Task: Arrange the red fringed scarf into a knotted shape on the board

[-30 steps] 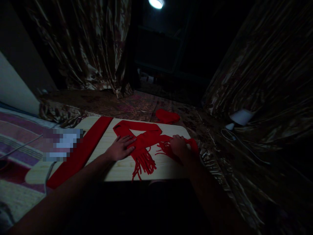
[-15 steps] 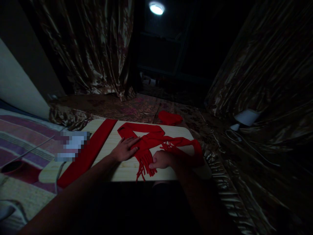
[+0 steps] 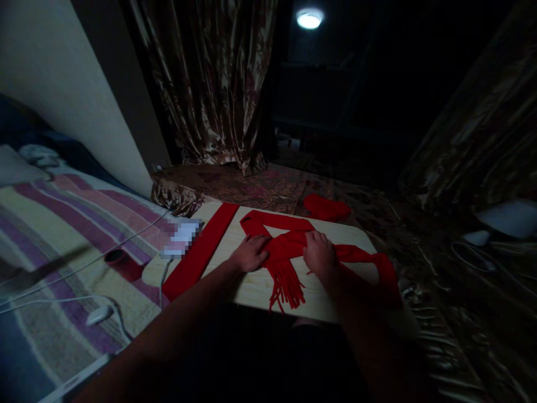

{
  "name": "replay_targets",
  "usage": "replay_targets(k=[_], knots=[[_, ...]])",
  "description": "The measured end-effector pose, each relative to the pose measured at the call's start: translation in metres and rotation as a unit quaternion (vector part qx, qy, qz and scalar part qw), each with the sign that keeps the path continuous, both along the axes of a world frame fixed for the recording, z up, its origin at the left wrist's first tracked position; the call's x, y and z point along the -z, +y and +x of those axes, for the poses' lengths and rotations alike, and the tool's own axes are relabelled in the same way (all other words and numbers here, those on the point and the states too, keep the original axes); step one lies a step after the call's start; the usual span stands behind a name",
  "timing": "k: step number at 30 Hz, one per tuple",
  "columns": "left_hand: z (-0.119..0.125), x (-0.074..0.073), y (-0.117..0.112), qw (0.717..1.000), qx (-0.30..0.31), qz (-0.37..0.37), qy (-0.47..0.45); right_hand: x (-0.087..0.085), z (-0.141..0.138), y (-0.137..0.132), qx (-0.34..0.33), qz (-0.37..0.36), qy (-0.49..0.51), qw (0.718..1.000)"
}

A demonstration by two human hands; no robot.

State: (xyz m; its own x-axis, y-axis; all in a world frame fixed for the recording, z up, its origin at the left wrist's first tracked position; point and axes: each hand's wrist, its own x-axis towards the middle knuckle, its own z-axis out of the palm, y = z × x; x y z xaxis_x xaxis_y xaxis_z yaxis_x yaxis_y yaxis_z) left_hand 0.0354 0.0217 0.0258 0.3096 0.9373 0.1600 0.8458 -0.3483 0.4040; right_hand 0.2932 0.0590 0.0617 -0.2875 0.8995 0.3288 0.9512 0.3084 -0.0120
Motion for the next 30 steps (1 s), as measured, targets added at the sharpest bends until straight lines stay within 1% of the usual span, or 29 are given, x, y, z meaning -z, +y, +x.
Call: replay_targets(k=[2, 3, 5, 7, 9, 11, 12, 14, 16, 17, 18, 21, 23, 25, 27, 30], knots=[[0.0, 0.0, 0.0, 1.0, 0.003, 0.002, 0.002, -0.002, 0.008, 0.019, -0.02, -0.023, -0.006, 1.0], [0.0, 0.0, 0.0, 1.0, 0.004, 0.003, 0.003, -0.005, 0.012, 0.028, -0.034, -0.053, -0.002, 0.998], [0.0, 0.002, 0.0, 1.0, 0.005, 0.004, 0.005, -0.014, 0.017, 0.043, -0.051, -0.148, 0.019, 0.987], [-0.001, 0.004, 0.002, 1.0, 0.006, 0.005, 0.005, -0.026, 0.022, 0.057, -0.038, -0.264, 0.052, 0.962], [-0.001, 0.006, 0.003, 1.0, 0.008, 0.005, 0.003, -0.039, 0.026, 0.069, -0.033, -0.369, 0.087, 0.925], [-0.002, 0.008, 0.005, 1.0, 0.011, 0.004, 0.0, -0.05, 0.029, 0.079, -0.043, -0.44, 0.105, 0.891], [-0.003, 0.008, 0.005, 1.0, 0.013, 0.001, -0.002, -0.053, 0.03, 0.083, -0.044, -0.458, 0.101, 0.882], [-0.004, 0.009, 0.006, 1.0, 0.016, -0.006, -0.008, -0.054, 0.03, 0.086, -0.024, -0.462, 0.06, 0.885], [-0.004, 0.009, 0.007, 1.0, 0.017, -0.011, -0.011, -0.049, 0.029, 0.086, 0.001, -0.453, 0.002, 0.892], [-0.004, 0.009, 0.007, 1.0, 0.015, -0.011, -0.011, -0.045, 0.029, 0.084, 0.011, -0.458, -0.01, 0.889], [-0.004, 0.008, 0.007, 1.0, 0.015, -0.01, -0.009, -0.04, 0.03, 0.082, 0.017, -0.47, -0.003, 0.883], [-0.003, 0.007, 0.007, 1.0, 0.015, -0.008, -0.003, -0.026, 0.036, 0.077, 0.021, -0.5, 0.072, 0.863], [-0.002, 0.007, 0.006, 1.0, 0.017, -0.005, 0.002, -0.023, 0.043, 0.075, 0.016, -0.495, 0.086, 0.865], [-0.002, 0.008, 0.006, 1.0, 0.017, -0.003, 0.007, -0.024, 0.052, 0.075, 0.008, -0.488, 0.07, 0.87], [-0.002, 0.009, 0.007, 1.0, 0.021, -0.002, 0.014, -0.03, 0.062, 0.074, 0.005, -0.491, 0.058, 0.869], [-0.002, 0.011, 0.008, 0.999, 0.023, 0.0, 0.028, -0.038, 0.08, 0.072, 0.016, -0.518, 0.043, 0.854]])
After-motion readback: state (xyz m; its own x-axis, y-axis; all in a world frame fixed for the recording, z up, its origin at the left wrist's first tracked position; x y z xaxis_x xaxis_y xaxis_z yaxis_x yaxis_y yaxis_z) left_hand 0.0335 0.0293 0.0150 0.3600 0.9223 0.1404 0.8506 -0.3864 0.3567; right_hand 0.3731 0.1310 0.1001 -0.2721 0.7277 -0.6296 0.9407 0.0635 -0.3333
